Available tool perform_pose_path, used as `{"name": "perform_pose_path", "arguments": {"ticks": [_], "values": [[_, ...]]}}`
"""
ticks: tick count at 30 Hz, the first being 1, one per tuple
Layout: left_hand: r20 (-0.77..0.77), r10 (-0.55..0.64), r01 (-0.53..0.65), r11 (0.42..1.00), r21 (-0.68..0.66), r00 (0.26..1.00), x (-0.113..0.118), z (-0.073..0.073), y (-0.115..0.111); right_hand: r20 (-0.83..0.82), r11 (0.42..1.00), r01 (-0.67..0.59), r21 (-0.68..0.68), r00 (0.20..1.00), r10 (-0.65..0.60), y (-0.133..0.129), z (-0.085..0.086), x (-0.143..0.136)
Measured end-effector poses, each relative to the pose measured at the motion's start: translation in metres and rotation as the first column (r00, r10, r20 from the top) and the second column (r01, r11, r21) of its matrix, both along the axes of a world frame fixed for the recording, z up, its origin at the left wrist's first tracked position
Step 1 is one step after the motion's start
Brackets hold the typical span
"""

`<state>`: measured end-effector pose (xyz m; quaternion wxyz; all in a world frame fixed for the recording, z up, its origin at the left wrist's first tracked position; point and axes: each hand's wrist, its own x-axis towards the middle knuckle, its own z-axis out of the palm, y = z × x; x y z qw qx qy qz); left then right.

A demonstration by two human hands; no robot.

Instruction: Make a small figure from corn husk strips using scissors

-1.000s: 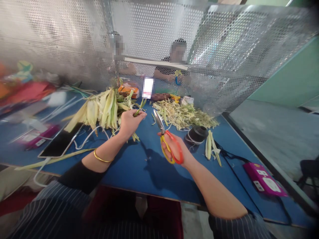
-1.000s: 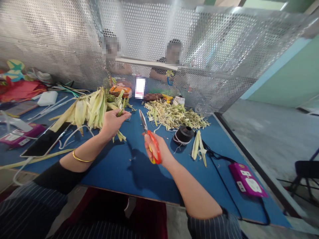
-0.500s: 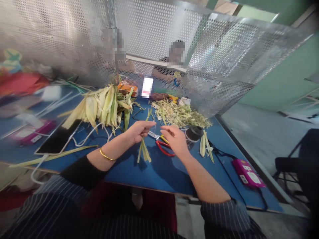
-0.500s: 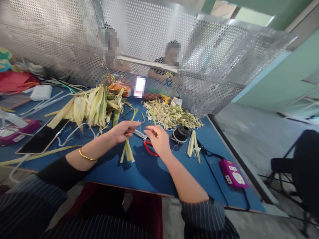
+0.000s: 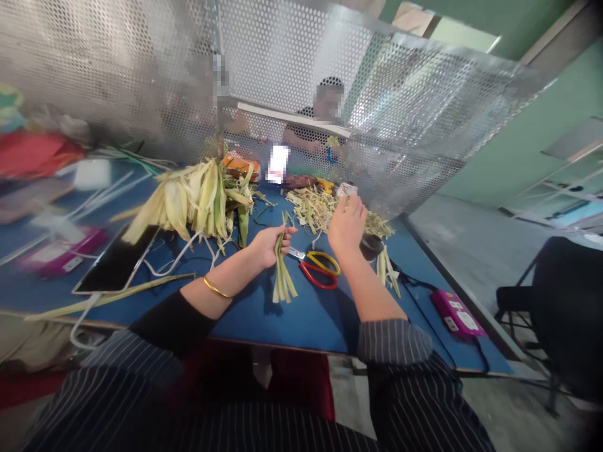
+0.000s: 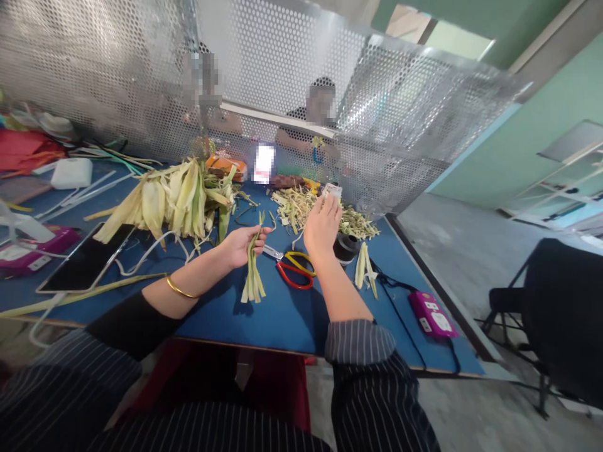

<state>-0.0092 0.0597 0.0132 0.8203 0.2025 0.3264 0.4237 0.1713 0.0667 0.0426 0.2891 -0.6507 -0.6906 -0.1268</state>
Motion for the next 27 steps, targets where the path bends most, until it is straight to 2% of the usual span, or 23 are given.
{"name": "perform_pose_path", "arguments": {"ticks": [1, 2, 4, 6, 9, 11, 14, 18, 22, 24, 27], "values": [[0.016, 0.029, -0.030, 1.000, 0.007, 0.999, 0.001, 0.000, -0.001, -0.015, 0.998, -0.013, 0.069, 1.000, 0.014, -0.006, -0.001, -0.002], [0.042, 0.057, -0.058, 0.998, 0.018, 0.997, 0.002, 0.001, -0.003, -0.060, 0.996, -0.064, 0.068, 0.996, 0.068, -0.014, -0.003, -0.006], [0.101, 0.111, -0.116, 0.992, 0.044, 0.989, 0.005, 0.001, -0.006, -0.255, 0.969, -0.229, -0.088, 0.946, 0.201, -0.031, -0.014, -0.019], [0.136, 0.167, -0.178, 0.982, 0.067, 0.977, 0.008, 0.000, -0.009, -0.470, 0.872, -0.414, -0.261, 0.843, 0.259, -0.045, -0.028, -0.033], [0.135, 0.216, -0.230, 0.968, 0.096, 0.967, 0.012, -0.004, -0.009, -0.665, 0.757, -0.562, -0.333, 0.710, 0.234, -0.054, -0.044, -0.048], [0.089, 0.215, -0.224, 0.968, 0.115, 0.973, 0.012, -0.007, -0.007, -0.772, 0.718, -0.608, -0.339, 0.616, 0.157, -0.053, -0.048, -0.050], [-0.044, 0.251, -0.239, 0.953, 0.189, 0.967, 0.008, -0.009, -0.001, -0.861, 0.692, -0.634, -0.347, 0.507, 0.032, -0.051, -0.045, -0.044], [-0.160, 0.329, -0.268, 0.910, 0.317, 0.931, 0.002, -0.010, 0.005, -0.893, 0.655, -0.674, -0.342, 0.450, -0.003, -0.051, -0.038, -0.035], [-0.243, 0.234, -0.170, 0.951, 0.257, 0.941, 0.003, -0.013, 0.004, -0.917, 0.614, -0.722, -0.319, 0.398, -0.009, -0.051, -0.039, -0.034], [-0.287, 0.207, -0.127, 0.953, 0.273, 0.935, 0.004, -0.014, 0.004, -0.946, 0.612, -0.738, -0.283, 0.320, -0.051, -0.049, -0.041, -0.033], [-0.401, 0.304, -0.124, 0.901, 0.416, 0.864, 0.004, -0.012, 0.004, -0.982, 0.657, -0.731, -0.187, 0.155, -0.107, -0.046, -0.039, -0.029]]}}
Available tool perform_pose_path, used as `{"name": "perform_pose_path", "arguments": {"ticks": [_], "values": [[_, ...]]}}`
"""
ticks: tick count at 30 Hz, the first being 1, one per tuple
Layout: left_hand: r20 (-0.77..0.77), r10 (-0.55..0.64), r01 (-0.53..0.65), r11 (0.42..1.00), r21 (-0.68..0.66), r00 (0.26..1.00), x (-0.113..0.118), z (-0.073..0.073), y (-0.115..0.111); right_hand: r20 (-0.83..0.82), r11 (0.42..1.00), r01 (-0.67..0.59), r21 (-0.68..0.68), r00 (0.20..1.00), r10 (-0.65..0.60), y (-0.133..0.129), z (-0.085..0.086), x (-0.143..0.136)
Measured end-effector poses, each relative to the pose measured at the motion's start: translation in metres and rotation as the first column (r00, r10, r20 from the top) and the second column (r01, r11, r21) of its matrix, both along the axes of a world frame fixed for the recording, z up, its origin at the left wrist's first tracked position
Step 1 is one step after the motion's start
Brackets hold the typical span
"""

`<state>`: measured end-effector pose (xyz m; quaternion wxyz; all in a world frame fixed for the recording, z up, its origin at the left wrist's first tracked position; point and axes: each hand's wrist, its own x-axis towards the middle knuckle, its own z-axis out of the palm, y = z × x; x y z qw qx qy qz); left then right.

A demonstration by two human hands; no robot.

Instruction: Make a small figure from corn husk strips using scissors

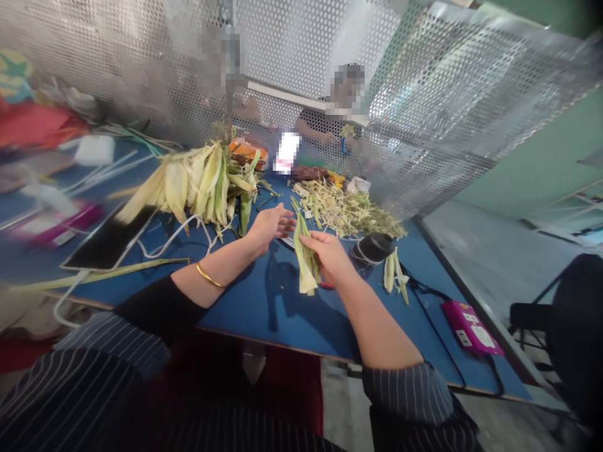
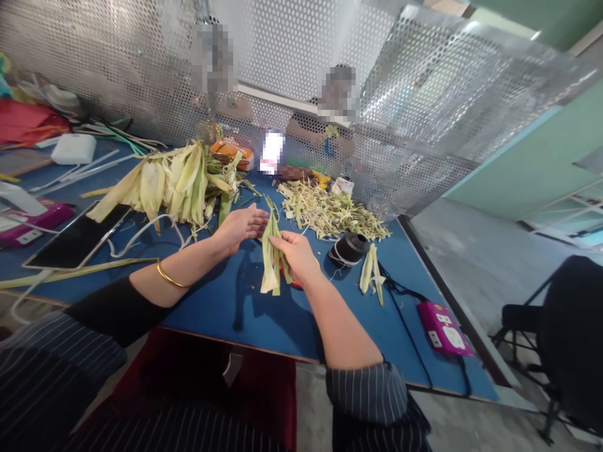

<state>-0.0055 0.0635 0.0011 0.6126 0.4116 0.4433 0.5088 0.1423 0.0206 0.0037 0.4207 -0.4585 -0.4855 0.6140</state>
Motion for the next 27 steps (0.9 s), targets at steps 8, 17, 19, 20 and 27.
{"name": "perform_pose_path", "arguments": {"ticks": [8, 17, 19, 20, 27], "values": [[-0.212, -0.160, 0.225, 0.915, 0.336, 0.964, 0.001, -0.001, 0.001, -0.083, 0.976, -0.105, -0.188, 0.992, 0.091, 0.000, 0.017, 0.011], [0.121, -0.590, 0.596, 0.744, -0.302, 0.798, -0.007, -0.002, -0.005, -0.363, 0.997, 0.072, 0.031, 0.930, -0.056, 0.012, 0.029, 0.029], [0.168, -0.586, 0.606, 0.729, -0.318, 0.793, -0.005, -0.003, -0.004, -0.337, 0.974, 0.197, 0.108, 0.929, -0.151, 0.016, 0.026, 0.030], [0.171, -0.579, 0.601, 0.736, -0.310, 0.797, -0.003, -0.004, -0.004, -0.277, 0.955, 0.252, 0.158, 0.939, -0.202, 0.017, 0.023, 0.029], [-0.027, -0.529, 0.511, 0.831, -0.221, 0.848, 0.007, -0.006, -0.014, 0.285, 0.895, 0.162, 0.416, 0.911, -0.297, 0.014, 0.003, 0.016]]}}
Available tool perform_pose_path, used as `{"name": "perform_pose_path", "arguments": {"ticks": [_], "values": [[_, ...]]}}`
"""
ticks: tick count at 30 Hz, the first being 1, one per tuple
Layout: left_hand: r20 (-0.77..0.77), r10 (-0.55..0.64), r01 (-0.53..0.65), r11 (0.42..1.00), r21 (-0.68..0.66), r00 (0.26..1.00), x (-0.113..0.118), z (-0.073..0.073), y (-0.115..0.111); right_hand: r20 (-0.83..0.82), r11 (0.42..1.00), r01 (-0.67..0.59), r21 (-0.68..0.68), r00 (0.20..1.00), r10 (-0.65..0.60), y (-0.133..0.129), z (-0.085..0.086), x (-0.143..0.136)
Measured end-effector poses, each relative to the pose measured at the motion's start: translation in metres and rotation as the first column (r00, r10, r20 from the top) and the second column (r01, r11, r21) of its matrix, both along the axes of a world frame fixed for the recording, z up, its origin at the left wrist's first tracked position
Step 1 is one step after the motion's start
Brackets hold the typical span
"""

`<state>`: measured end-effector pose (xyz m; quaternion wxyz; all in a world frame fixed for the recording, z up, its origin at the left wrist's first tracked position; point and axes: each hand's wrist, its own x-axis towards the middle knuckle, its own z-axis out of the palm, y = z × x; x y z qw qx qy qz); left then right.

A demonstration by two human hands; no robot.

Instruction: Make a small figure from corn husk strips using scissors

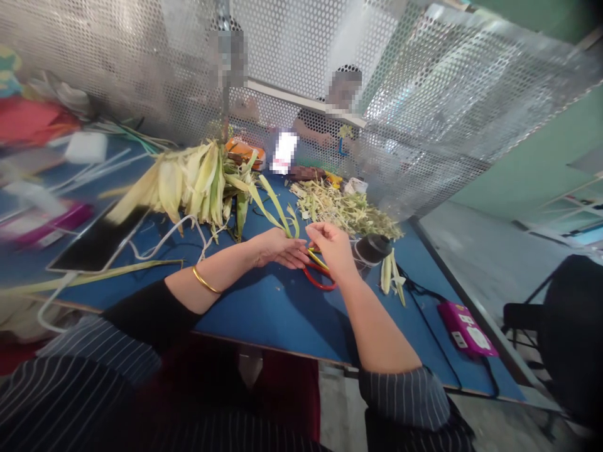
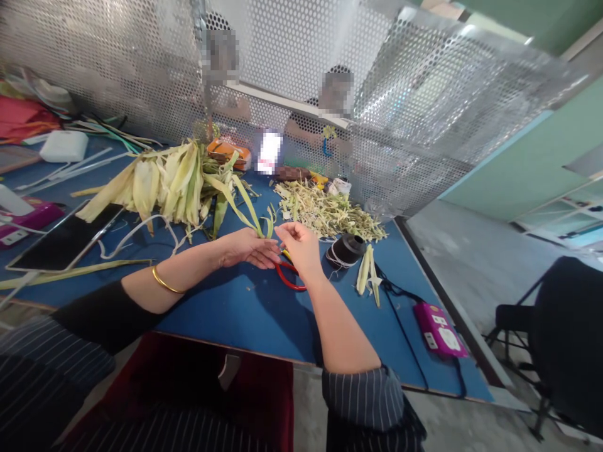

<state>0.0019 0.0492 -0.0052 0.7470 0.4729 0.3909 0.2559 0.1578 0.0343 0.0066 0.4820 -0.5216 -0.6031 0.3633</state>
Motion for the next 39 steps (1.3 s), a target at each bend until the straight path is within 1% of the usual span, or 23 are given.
{"name": "perform_pose_path", "arguments": {"ticks": [2, 4, 5, 7, 9, 12, 14, 17, 20, 23, 25, 26, 27, 28, 29, 30, 31, 32, 33, 34, 35, 37, 39], "values": [[-0.022, -0.019, 0.020, 0.999, 0.041, 1.000, 0.001, 0.002, -0.004, 0.029, 0.998, 0.043, -0.041, 0.999, -0.042, 0.001, -0.004, -0.002], [-0.010, -0.079, 0.080, 0.996, 0.041, 0.997, 0.000, 0.005, -0.006, -0.014, 0.990, 0.050, -0.128, 0.999, -0.052, 0.004, -0.009, -0.001], [0.006, -0.122, 0.122, 0.992, 0.028, 0.993, -0.001, 0.007, -0.007, -0.066, 0.983, 0.019, -0.184, 0.997, -0.031, 0.006, -0.010, 0.000], [0.030, -0.208, 0.209, 0.978, -0.014, 0.978, -0.004, 0.009, -0.005, -0.200, 0.958, -0.083, -0.275, 0.979, 0.028, 0.008, -0.013, 0.002], [0.048, -0.275, 0.277, 0.960, -0.040, 0.960, -0.007, 0.008, -0.002, -0.310, 0.939, -0.161, -0.304, 0.949, 0.062, 0.009, -0.015, 0.004], [0.091, -0.342, 0.346, 0.937, -0.044, 0.935, -0.010, 0.005, 0.004, -0.402, 0.944, -0.185, -0.272, 0.914, 0.064, 0.011, -0.015, 0.005], [0.155, -0.353, 0.361, 0.932, -0.030, 0.923, -0.012, 0.003, 0.007, -0.457, 0.955, -0.188, -0.229, 0.887, 0.065, 0.011, -0.014, 0.005], [0.265, -0.315, 0.331, 0.943, -0.018, 0.911, -0.012, 0.004, 0.008, -0.526, 0.966, -0.186, -0.180, 0.848, 0.065, 0.012, -0.011, 0.005], [0.336, -0.250, 0.277, 0.960, -0.032, 0.908, -0.009, 0.007, 0.006, -0.523, 0.979, -0.157, -0.126, 0.849, 0.069, 0.012, -0.007, 0.007], [0.365, -0.199, 0.232, 0.972, -0.047, 0.909, -0.006, 0.009, 0.004, -0.457, 0.993, -0.104, -0.048, 0.887, 0.071, 0.013, -0.004, 0.010], [0.336, -0.181, 0.212, 0.976, -0.057, 0.924, -0.005, 0.010, 0.003, -0.327, 0.999, -0.038, -0.033, 0.945, 0.025, 0.013, -0.004, 0.011], [0.310, -0.169, 0.197, 0.979, -0.061, 0.936, -0.005, 0.011, 0.003, -0.223, 0.999, 0.035, -0.017, 0.974, -0.038, 0.013, -0.004, 0.012], [0.282, -0.152, 0.176, 0.983, -0.061, 0.947, -0.004, 0.011, 0.002, -0.103, 0.991, 0.132, 0.031, 0.986, -0.128, 0.012, -0.003, 0.012], [0.253, -0.130, 0.148, 0.987, -0.056, 0.959, -0.004, 0.011, 0.002, 0.015, 0.968, 0.223, 0.119, 0.974, -0.226, 0.010, -0.002, 0.012], [0.226, -0.107, 0.121, 0.991, -0.048, 0.968, -0.004, 0.011, 0.001, 0.111, 0.933, 0.273, 0.235, 0.946, -0.305, 0.008, 0.000, 0.012], [0.206, -0.089, 0.098, 0.995, -0.033, 0.975, -0.003, 0.009, 0.001, 0.182, 0.899, 0.262, 0.352, 0.923, -0.340, 0.005, 0.001, 0.010], [0.192, -0.078, 0.081, 0.997, -0.010, 0.978, -0.003, 0.008, 0.000, 0.239, 0.876, 0.195, 0.442, 0.915, -0.325, 0.001, 0.003, 0.007], [0.182, -0.070, 0.067, 0.998, 0.022, 0.981, -0.002, 0.005, 0.000, 0.296, 0.870, 0.087, 0.486, 0.920, -0.257, -0.004, 0.004, 0.004], [0.182, -0.060, 0.050, 0.997, 0.061, 0.981, -0.001, 0.002, 0.000, 0.348, 0.871, -0.022, 0.491, 0.922, -0.173, -0.008, 0.004, 0.000], [0.186, -0.049, 0.031, 0.995, 0.099, 0.981, 0.000, -0.001, -0.001, 0.386, 0.870, -0.102, 0.482, 0.916, -0.106, -0.012, 0.004, -0.004], [0.190, -0.032, 0.007, 0.991, 0.131, 0.981, 0.001, -0.004, -0.001, 0.412, 0.869, -0.148, 0.472, 0.909, -0.068, -0.015, 0.003, -0.008], [0.178, -0.007, -0.020, 0.988, 0.151, 0.984, 0.004, -0.010, -0.002, 0.441, 0.871, -0.176, 0.458, 0.896, -0.051, -0.018, -0.001, -0.015], [0.150, -0.005, -0.016, 0.990, 0.141, 0.989, 0.006, -0.014, -0.003, 0.452, 0.881, -0.168, 0.441, 0.890, -0.056, -0.018, -0.005, -0.018]]}}
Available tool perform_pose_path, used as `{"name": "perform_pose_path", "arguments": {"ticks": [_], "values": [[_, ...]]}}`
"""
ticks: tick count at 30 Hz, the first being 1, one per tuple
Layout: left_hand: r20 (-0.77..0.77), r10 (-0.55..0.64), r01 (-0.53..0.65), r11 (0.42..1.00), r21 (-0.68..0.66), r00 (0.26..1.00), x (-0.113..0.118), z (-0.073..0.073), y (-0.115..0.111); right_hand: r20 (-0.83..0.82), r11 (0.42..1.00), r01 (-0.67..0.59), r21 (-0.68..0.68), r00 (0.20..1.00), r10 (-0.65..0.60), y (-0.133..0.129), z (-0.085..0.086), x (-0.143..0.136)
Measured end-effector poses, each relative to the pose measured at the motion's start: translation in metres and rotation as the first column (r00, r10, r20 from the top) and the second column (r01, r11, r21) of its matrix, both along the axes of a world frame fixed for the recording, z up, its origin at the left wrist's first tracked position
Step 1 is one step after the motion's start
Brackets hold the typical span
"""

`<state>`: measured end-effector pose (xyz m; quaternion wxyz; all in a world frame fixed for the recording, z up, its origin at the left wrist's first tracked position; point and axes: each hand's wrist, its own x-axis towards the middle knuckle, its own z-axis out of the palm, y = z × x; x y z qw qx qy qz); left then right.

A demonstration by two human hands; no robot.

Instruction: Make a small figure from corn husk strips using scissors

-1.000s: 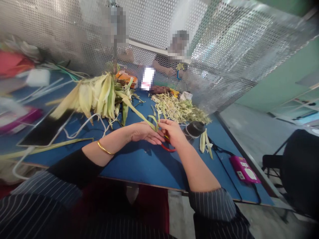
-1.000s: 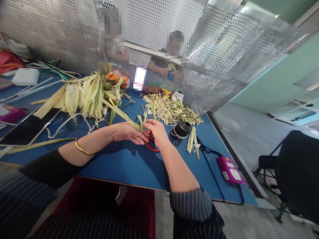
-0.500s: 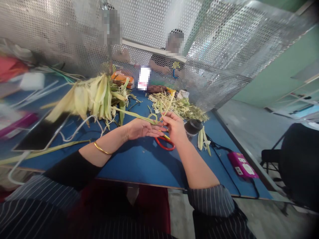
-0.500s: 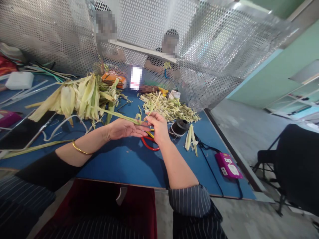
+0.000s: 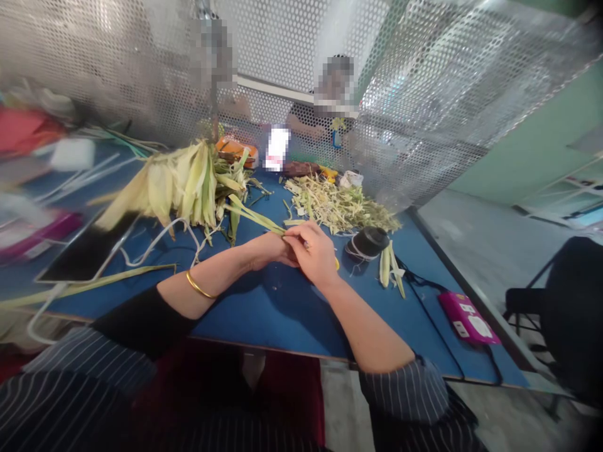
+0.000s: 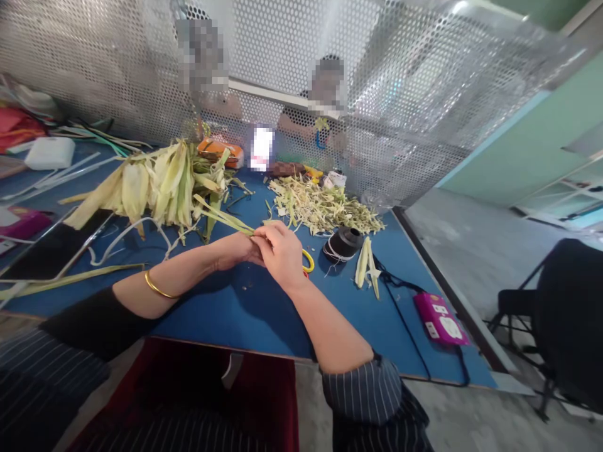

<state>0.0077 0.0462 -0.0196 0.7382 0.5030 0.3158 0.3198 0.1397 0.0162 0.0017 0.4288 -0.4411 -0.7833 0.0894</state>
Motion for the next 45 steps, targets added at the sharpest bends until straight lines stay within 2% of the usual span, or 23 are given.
{"name": "perform_pose_path", "arguments": {"ticks": [7, 12, 14, 18, 21, 23, 26, 28, 30, 33, 35, 37, 39, 42, 44, 45], "values": [[-0.067, -0.030, 0.029, 0.999, -0.015, 0.997, 0.001, -0.004, -0.001, 0.013, 0.998, -0.001, -0.063, 1.000, 0.002, 0.005, -0.002, 0.003], [-0.017, -0.124, 0.122, 0.989, -0.079, 0.992, -0.001, 0.007, -0.001, -0.160, 0.987, 0.029, -0.156, 0.986, -0.054, 0.006, -0.001, 0.005], [-0.033, -0.120, 0.117, 0.990, -0.084, 0.992, 0.000, 0.010, -0.001, -0.197, 0.984, 0.004, -0.179, 0.980, -0.040, 0.006, -0.001, 0.005], [-0.135, -0.069, 0.067, 0.998, -0.016, 0.988, 0.004, 0.006, -0.004, -0.032, 0.997, -0.027, -0.073, 0.999, 0.024, 0.005, -0.003, 0.002], [-0.176, -0.085, 0.086, 0.996, -0.001, 0.981, 0.006, 0.002, -0.007, 0.084, 1.000, -0.023, 0.001, 0.996, 0.023, 0.006, -0.004, 0.001], [-0.130, -0.127, 0.123, 0.992, -0.036, 0.983, 0.005, 0.002, -0.007, 0.071, 1.000, -0.010, -0.001, 0.997, 0.010, 0.006, -0.003, 0.003], [-0.011, -0.213, 0.211, 0.972, -0.108, 0.977, 0.000, 0.008, -0.002, -0.069, 0.998, 0.060, -0.024, 0.996, -0.062, 0.007, 0.000, 0.007], [0.058, -0.234, 0.240, 0.956, -0.170, 0.971, -0.006, 0.013, 0.004, -0.144, 0.994, 0.107, -0.035, 0.983, -0.111, 0.006, 0.003, 0.010], [0.177, -0.211, 0.256, 0.922, -0.290, 0.961, -0.011, 0.017, 0.010, -0.153, 0.991, 0.133, 0.009, 0.980, -0.130, 0.004, 0.004, 0.011], [0.241, -0.120, 0.199, 0.922, -0.333, 0.963, -0.017, 0.020, 0.014, -0.049, 0.972, 0.108, 0.211, 0.994, -0.100, 0.001, 0.005, 0.013], [0.244, -0.064, 0.141, 0.940, -0.311, 0.968, -0.018, 0.023, 0.014, 0.080, 0.944, 0.023, 0.329, 0.995, -0.052, -0.001, 0.005, 0.014], [0.235, -0.009, 0.081, 0.950, -0.300, 0.972, -0.018, 0.026, 0.013, 0.212, 0.923, -0.084, 0.376, 0.977, 0.002, -0.002, 0.006, 0.016], [0.202, 0.047, 0.014, 0.956, -0.292, 0.978, -0.018, 0.030, 0.012, 0.333, 0.906, -0.188, 0.380, 0.941, 0.056, -0.002, 0.008, 0.018], [0.143, 0.118, -0.074, 0.957, -0.279, 0.983, -0.019, 0.033, 0.012, 0.530, 0.889, -0.344, 0.303, 0.836, 0.143, -0.003, 0.012, 0.015], [0.137, 0.154, -0.112, 0.955, -0.274, 0.979, -0.020, 0.033, 0.013, 0.610, 0.889, -0.398, 0.226, 0.770, 0.190, -0.004, 0.013, 0.011], [0.139, 0.169, -0.127, 0.955, -0.267, 0.976, -0.020, 0.032, 0.014, 0.608, 0.891, -0.406, 0.202, 0.766, 0.210, -0.005, 0.014, 0.009]]}}
